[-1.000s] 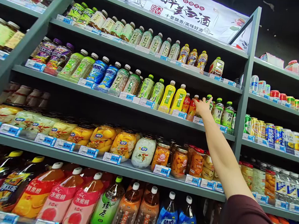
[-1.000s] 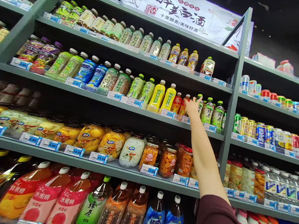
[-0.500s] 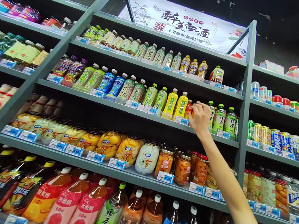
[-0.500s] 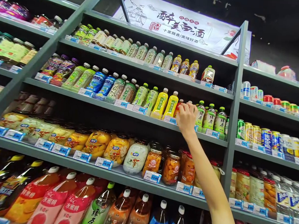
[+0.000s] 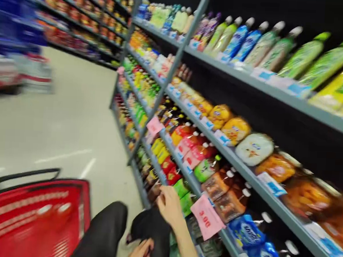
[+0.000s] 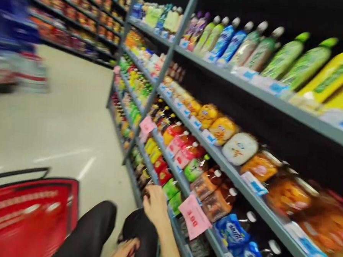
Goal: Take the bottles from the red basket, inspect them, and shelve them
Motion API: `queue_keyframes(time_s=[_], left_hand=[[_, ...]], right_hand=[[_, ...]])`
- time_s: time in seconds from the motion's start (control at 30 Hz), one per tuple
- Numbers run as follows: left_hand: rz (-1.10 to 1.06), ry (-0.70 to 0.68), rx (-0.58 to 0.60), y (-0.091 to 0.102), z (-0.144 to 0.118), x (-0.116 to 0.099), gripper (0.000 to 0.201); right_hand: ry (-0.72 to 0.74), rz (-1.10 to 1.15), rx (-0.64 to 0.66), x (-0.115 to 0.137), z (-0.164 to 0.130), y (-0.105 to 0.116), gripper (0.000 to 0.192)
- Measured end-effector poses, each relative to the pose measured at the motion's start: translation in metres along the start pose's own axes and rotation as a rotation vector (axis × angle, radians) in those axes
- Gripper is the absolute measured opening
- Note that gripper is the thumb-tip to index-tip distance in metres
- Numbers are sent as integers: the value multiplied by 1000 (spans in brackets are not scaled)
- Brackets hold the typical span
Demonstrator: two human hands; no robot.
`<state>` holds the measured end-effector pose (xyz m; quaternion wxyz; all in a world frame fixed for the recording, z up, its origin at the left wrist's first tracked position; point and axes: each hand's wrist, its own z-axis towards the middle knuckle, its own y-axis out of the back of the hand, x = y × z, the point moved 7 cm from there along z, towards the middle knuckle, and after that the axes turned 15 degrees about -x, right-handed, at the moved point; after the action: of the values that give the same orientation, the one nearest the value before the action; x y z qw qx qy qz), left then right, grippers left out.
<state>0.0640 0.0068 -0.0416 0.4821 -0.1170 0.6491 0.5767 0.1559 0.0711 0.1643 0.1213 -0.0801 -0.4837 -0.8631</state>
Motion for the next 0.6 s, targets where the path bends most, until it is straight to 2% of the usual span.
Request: queue_keyframes(time_s=[0.07, 0.1, 0.17, 0.23, 0.3, 0.5, 0.6], left_hand=[[-113, 20, 93, -4, -12, 0, 11], [-132, 27, 109, -4, -13, -3, 10], [-133, 67, 174, -4, -13, -8, 15], [-132, 67, 173, -2, -12, -15, 15], [-123, 70, 161, -2, -13, -18, 17], [-122, 95, 186, -12, -16, -16, 16], [-114, 80, 162, -2, -4, -15, 10]], right_hand=[[-212, -49, 217, -27, -38, -66, 29], [-263, -108, 285, -36, -58, -87, 33], [-365, -246, 328, -53, -92, -105, 40], [-344, -258, 352, -61, -110, -111, 44], [-360, -225, 344, -70, -116, -110, 45], [-409, -230, 308, -81, -117, -108, 45], [-404, -254, 280, -78, -116, -110, 46]])
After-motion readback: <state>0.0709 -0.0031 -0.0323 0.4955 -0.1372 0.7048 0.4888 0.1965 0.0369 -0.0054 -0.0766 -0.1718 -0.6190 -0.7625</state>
